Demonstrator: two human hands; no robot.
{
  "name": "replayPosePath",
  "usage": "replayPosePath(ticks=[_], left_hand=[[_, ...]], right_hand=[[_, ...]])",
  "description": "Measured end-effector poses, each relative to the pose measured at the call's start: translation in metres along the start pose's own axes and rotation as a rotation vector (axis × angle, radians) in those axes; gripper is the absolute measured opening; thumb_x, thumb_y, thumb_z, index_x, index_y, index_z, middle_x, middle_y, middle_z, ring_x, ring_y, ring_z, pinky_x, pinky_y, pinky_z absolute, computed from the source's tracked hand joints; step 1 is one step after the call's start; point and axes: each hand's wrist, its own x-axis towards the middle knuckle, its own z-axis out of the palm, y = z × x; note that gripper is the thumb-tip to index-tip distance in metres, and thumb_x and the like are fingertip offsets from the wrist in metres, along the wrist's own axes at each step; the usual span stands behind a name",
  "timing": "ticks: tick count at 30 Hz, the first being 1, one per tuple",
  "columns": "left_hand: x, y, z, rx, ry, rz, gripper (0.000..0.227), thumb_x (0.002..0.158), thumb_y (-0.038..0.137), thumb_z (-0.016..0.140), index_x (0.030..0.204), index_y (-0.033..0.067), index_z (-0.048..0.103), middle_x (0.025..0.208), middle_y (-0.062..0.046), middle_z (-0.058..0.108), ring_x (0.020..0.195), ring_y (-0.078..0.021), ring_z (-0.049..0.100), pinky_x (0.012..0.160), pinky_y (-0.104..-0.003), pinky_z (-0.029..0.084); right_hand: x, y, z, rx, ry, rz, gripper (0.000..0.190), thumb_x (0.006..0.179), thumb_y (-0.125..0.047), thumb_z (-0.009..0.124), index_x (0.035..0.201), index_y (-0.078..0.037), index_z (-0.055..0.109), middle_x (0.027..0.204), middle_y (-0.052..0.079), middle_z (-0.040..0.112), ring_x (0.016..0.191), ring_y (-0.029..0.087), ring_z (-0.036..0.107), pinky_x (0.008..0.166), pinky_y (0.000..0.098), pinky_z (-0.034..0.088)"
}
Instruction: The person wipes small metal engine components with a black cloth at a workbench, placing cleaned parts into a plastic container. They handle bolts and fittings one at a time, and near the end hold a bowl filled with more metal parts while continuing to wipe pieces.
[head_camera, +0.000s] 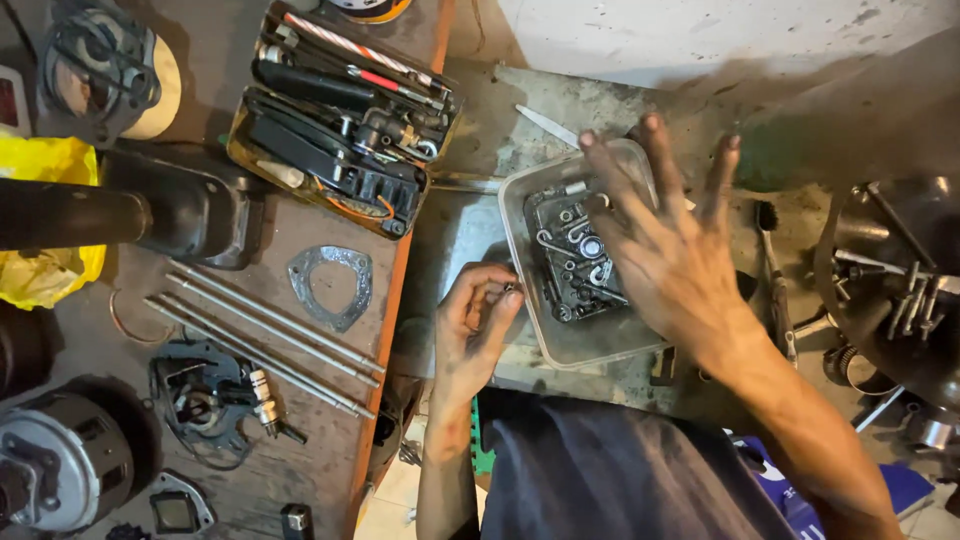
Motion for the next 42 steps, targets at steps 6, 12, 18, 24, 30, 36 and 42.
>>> replayPosePath(ticks=[6, 12, 18, 24, 30, 36, 42], left_hand=[[-0.002, 0.006, -0.013, 0.083, 0.064, -0.036, 0.018, 0.099, 0.008, 0.069, 0.115, 0.0004, 0.064, 0.102, -0.002, 0.07, 0.094, -0.0059, 0.062, 0.085, -0.021, 0.05], [0.0, 0.008, -0.011, 0.094, 0.058, -0.018, 0.016, 0.099, 0.007, 0.068, 0.113, -0.0005, 0.064, 0.101, -0.002, 0.07, 0.093, -0.0065, 0.063, 0.085, -0.021, 0.051], [0.001, 0.008, -0.009, 0.092, 0.062, -0.057, 0.016, 0.098, 0.008, 0.068, 0.112, 0.0005, 0.065, 0.1, -0.002, 0.07, 0.092, -0.0058, 0.062, 0.083, -0.02, 0.049], [-0.004, 0.013, -0.009, 0.138, 0.109, -0.038, 0.017, 0.098, 0.006, 0.07, 0.113, 0.0001, 0.065, 0.105, -0.006, 0.069, 0.096, -0.0079, 0.062, 0.088, -0.023, 0.05], [0.0, 0.039, 0.005, 0.365, -0.074, 0.286, 0.017, 0.094, 0.001, 0.067, 0.11, -0.0001, 0.064, 0.135, -0.015, 0.061, 0.113, -0.0189, 0.066, 0.1, -0.031, 0.055], [-0.001, 0.034, 0.014, 0.605, -0.092, 0.315, 0.018, 0.093, 0.002, 0.073, 0.11, 0.0011, 0.067, 0.123, -0.012, 0.065, 0.111, -0.0277, 0.069, 0.093, -0.037, 0.057], [-0.008, 0.024, 0.001, 0.643, -0.085, 0.338, 0.019, 0.091, 0.001, 0.074, 0.108, 0.0023, 0.067, 0.122, -0.011, 0.065, 0.112, -0.0285, 0.069, 0.092, -0.037, 0.057]], right_hand=[[0.009, -0.002, 0.02, -0.13, -0.01, -0.023, 0.029, 0.098, -0.011, 0.058, 0.12, -0.013, 0.076, 0.184, 0.002, 0.013, 0.164, 0.036, -0.008, 0.117, 0.0794, -0.007], [0.015, 0.007, 0.03, -0.209, 0.088, -0.031, 0.011, 0.1, -0.009, 0.063, 0.094, -0.011, 0.072, 0.186, 0.004, 0.014, 0.166, 0.036, -0.009, 0.12, 0.0795, -0.007], [0.016, 0.015, 0.009, -0.205, -0.049, -0.181, 0.026, 0.104, -0.013, 0.062, 0.08, -0.008, 0.072, 0.182, 0.006, 0.012, 0.16, 0.04, -0.007, 0.117, 0.0801, -0.006], [-0.026, 0.026, -0.032, 0.118, 0.124, 0.013, 0.04, 0.097, -0.016, 0.074, 0.136, -0.02, 0.077, 0.172, 0.009, 0.014, 0.162, 0.038, 0.0, 0.132, 0.0649, 0.006], [-0.059, 0.011, -0.031, 0.409, 0.351, 0.197, 0.017, 0.089, -0.003, 0.078, 0.106, -0.006, 0.077, 0.166, 0.017, 0.035, 0.161, 0.041, 0.012, 0.138, 0.0588, 0.024], [-0.072, 0.001, -0.012, 0.713, 0.258, 0.454, 0.02, 0.089, -0.003, 0.072, 0.109, 0.0, 0.072, 0.152, 0.015, 0.055, 0.11, 0.025, 0.072, 0.075, 0.0319, 0.061], [-0.071, -0.002, -0.018, 0.691, 0.267, 0.357, 0.02, 0.088, 0.001, 0.075, 0.108, 0.0, 0.074, 0.13, 0.014, 0.071, 0.09, 0.019, 0.072, 0.073, 0.0279, 0.058]])
